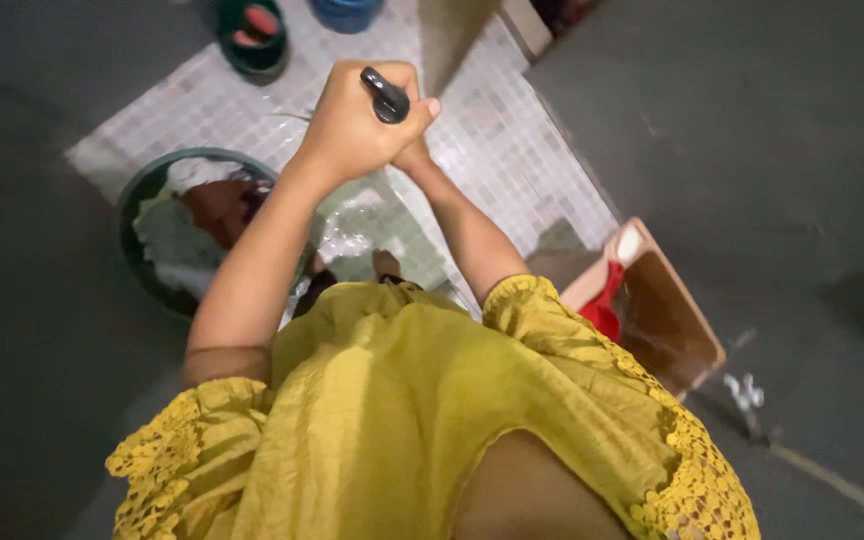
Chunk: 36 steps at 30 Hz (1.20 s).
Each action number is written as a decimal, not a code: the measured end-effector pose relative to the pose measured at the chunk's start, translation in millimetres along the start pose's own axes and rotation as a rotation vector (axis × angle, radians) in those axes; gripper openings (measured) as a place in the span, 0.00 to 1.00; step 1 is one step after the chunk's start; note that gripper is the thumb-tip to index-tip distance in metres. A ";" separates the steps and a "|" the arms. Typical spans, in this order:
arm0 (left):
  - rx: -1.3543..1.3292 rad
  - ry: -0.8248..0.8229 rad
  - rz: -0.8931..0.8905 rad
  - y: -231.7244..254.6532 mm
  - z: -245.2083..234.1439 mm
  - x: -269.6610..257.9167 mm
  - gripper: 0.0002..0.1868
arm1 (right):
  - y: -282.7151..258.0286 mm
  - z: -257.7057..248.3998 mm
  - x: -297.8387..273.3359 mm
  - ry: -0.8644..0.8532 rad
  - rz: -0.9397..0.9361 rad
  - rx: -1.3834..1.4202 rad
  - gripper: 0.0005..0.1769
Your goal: The person sweeps a tiled bathroom floor using a broom. They move around a squat toilet and a water basin, sweeping debris toward a corner and then into a bucket.
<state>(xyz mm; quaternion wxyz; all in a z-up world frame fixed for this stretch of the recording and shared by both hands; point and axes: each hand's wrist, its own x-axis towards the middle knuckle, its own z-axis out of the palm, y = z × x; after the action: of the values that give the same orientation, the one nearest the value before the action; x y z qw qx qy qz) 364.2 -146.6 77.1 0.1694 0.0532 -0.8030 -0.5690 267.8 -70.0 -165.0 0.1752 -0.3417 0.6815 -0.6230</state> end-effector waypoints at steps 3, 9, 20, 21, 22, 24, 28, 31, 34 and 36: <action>-0.186 -0.174 0.086 -19.6 49.6 8.6 0.10 | 53.6 -81.1 -34.2 0.081 0.113 -0.457 0.19; -0.498 -0.484 -0.022 -68.2 153.7 -16.1 0.13 | 98.4 -202.1 -137.3 0.203 0.438 -0.647 0.12; -0.285 -0.506 -0.009 -58.1 129.1 -24.1 0.19 | 103.7 -159.6 -157.9 0.329 0.423 -0.519 0.06; -0.253 -0.498 0.014 -48.3 113.2 -20.9 0.19 | 101.8 -142.8 -148.5 0.362 0.367 -0.440 0.07; -0.221 -0.496 0.040 -36.6 98.4 -16.7 0.19 | 98.1 -124.9 -139.3 0.346 0.319 -0.393 0.06; -0.156 -0.435 0.033 -10.3 68.9 -16.9 0.18 | 84.3 -89.8 -120.1 0.317 0.223 -0.306 0.06; 0.013 -0.510 -0.006 34.3 29.8 -35.6 0.17 | 16.8 -15.5 -106.1 0.239 0.173 0.202 0.08; 0.540 -0.939 -0.129 50.5 49.8 -42.0 0.24 | -56.3 21.7 -115.1 0.156 0.178 0.577 0.10; 0.444 -0.674 0.384 55.7 60.7 -59.6 0.19 | -114.2 29.7 -122.1 0.108 0.257 0.406 0.12; 0.343 -0.659 0.398 57.3 64.6 -62.1 0.15 | -137.2 22.0 -122.3 0.047 0.267 -0.065 0.09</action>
<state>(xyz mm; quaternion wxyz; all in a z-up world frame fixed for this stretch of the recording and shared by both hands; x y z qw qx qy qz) 407.1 -51.6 98.3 -0.0011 -0.2603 -0.8919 -0.3697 402.6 -1.0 -58.5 0.2294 -0.2387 0.7448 -0.5794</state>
